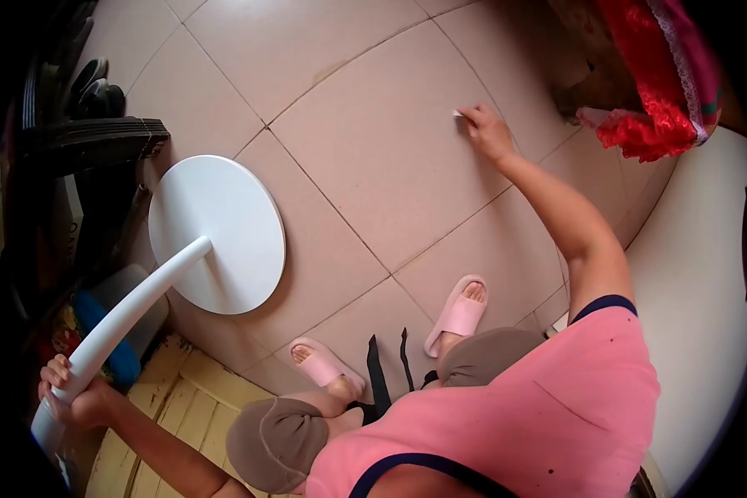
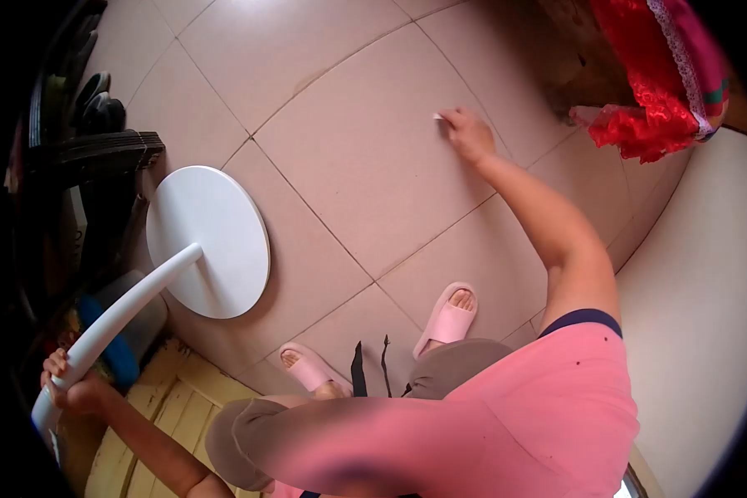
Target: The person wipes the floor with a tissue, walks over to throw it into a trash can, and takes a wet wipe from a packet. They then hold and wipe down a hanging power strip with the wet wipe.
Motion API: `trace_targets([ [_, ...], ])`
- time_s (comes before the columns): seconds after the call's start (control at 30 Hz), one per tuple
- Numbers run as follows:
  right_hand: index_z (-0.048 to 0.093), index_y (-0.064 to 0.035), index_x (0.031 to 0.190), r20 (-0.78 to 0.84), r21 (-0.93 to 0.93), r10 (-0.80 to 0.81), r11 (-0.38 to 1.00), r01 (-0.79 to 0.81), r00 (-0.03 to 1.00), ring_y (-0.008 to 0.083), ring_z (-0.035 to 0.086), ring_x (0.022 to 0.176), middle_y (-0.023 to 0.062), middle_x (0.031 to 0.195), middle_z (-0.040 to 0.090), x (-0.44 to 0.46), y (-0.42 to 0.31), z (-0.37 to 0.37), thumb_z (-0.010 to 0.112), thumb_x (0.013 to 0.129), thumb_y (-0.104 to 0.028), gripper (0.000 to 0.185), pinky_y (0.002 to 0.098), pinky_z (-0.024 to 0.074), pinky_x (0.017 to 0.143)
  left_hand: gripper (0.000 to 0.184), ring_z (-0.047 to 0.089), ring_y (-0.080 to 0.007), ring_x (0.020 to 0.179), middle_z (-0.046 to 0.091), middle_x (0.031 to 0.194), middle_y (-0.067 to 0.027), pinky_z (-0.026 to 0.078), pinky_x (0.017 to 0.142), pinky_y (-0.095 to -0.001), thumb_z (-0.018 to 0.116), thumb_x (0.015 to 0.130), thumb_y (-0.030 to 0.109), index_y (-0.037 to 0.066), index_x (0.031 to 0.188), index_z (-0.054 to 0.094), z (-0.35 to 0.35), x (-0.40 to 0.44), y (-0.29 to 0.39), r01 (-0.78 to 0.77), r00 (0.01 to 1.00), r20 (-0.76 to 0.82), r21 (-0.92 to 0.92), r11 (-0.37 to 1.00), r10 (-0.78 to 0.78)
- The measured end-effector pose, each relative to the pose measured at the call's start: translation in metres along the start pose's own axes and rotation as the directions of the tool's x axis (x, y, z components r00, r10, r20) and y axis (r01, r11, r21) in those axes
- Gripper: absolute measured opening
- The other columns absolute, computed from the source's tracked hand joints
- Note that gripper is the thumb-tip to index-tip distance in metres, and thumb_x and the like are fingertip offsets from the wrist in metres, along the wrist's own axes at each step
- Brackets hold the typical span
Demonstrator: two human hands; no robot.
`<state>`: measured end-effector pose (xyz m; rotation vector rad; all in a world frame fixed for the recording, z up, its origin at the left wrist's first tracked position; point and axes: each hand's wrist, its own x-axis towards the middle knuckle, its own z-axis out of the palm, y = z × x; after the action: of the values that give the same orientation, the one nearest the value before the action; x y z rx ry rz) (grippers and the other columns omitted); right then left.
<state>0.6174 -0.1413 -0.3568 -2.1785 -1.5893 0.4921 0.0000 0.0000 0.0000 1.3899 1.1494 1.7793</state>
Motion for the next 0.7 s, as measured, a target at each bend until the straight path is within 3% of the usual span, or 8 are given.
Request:
trace_targets([
  [0.07,0.065,-0.0151,0.103,-0.022,-0.093,0.033,0.995,-0.035,0.999,0.0305,0.056,0.075,0.0113,0.083,0.054,-0.009,0.007,0.008,0.061,0.082,-0.017,0.022,0.0412,0.0459,0.066,0.007,0.042,-0.0153,0.063,0.043,0.065,-0.0049,0.036,0.070,-0.0307,0.051,0.070,0.016,0.011,0.073,0.046,0.002,-0.004,-0.003,-0.029,0.997,-0.071,0.065,0.997,0.033],
  [0.17,0.064,-0.0139,0.100,-0.056,0.048,0.009,0.999,-0.006,0.998,0.0294,0.055,0.073,0.0106,0.080,0.051,-0.049,-0.032,0.035,0.060,0.083,-0.015,0.018,0.0401,0.0450,0.062,0.008,0.042,-0.0146,0.062,0.042,0.065,-0.0044,0.036,0.068,-0.0305,0.050,0.070,0.017,0.011,0.072,0.046,0.015,-0.003,0.009,-0.029,0.997,-0.071,0.111,0.993,0.037],
  [0.3,0.060,-0.0090,0.096,0.035,0.069,-0.369,0.928,0.366,0.929,0.0275,0.055,0.074,0.0094,0.079,0.051,-0.077,-0.104,0.078,0.058,0.084,-0.015,0.014,0.0377,0.0457,0.062,0.009,0.042,-0.0144,0.062,0.042,0.064,-0.0041,0.036,0.067,-0.0307,0.050,0.070,0.018,0.010,0.071,0.045,0.012,-0.003,0.003,-0.051,0.997,-0.055,0.116,0.992,0.057],
  [0.37,0.059,-0.0081,0.095,0.144,0.108,-0.432,0.901,0.420,0.890,0.0273,0.056,0.076,0.0092,0.081,0.053,-0.067,-0.114,0.075,0.056,0.085,-0.013,0.011,0.0378,0.0464,0.062,0.009,0.042,-0.0145,0.061,0.042,0.063,-0.0035,0.037,0.067,-0.0306,0.050,0.070,0.018,0.010,0.071,0.045,0.013,0.000,0.004,-0.061,0.993,-0.094,0.121,0.991,0.073],
  [0.43,0.059,-0.0081,0.093,0.027,0.083,-0.384,0.921,0.380,0.923,0.0279,0.056,0.078,0.0099,0.082,0.055,-0.037,-0.097,0.071,0.054,0.085,-0.013,0.011,0.0382,0.0467,0.063,0.009,0.042,-0.0144,0.061,0.042,0.063,-0.0032,0.037,0.067,-0.0307,0.050,0.069,0.019,0.010,0.070,0.045,0.015,-0.001,0.004,-0.067,0.995,-0.059,0.127,0.990,0.075],
  [0.5,0.060,-0.0079,0.087,-0.060,-0.065,0.077,0.995,-0.081,0.995,0.0293,0.057,0.080,0.0118,0.081,0.056,0.013,-0.082,0.036,0.053,0.085,-0.013,0.010,0.0398,0.0472,0.065,0.010,0.042,-0.0141,0.061,0.042,0.063,-0.0034,0.037,0.067,-0.0308,0.050,0.069,0.019,0.011,0.070,0.045,0.017,-0.007,-0.002,-0.059,0.995,-0.067,0.118,0.991,0.067],
  [0.6,0.061,-0.0085,0.081,-0.301,0.026,0.071,0.997,-0.067,0.951,0.0310,0.056,0.079,0.0133,0.078,0.056,0.043,-0.053,0.040,0.054,0.084,-0.017,0.011,0.0418,0.0472,0.069,0.010,0.042,-0.0142,0.060,0.043,0.063,-0.0037,0.038,0.067,-0.0313,0.051,0.070,0.019,0.011,0.070,0.045,0.016,-0.002,0.004,-0.078,0.996,-0.039,0.126,0.989,0.084],
  [0.7,0.060,-0.0093,0.079,-0.071,0.082,-0.400,0.911,0.405,0.914,0.0306,0.056,0.082,0.0124,0.082,0.057,0.010,-0.086,0.087,0.060,0.079,-0.021,0.012,0.0414,0.0471,0.073,0.011,0.042,-0.0142,0.060,0.043,0.063,-0.0037,0.038,0.067,-0.0314,0.051,0.071,0.020,0.011,0.070,0.045,0.015,-0.003,0.001,-0.087,0.994,-0.055,0.126,0.988,0.094],
])
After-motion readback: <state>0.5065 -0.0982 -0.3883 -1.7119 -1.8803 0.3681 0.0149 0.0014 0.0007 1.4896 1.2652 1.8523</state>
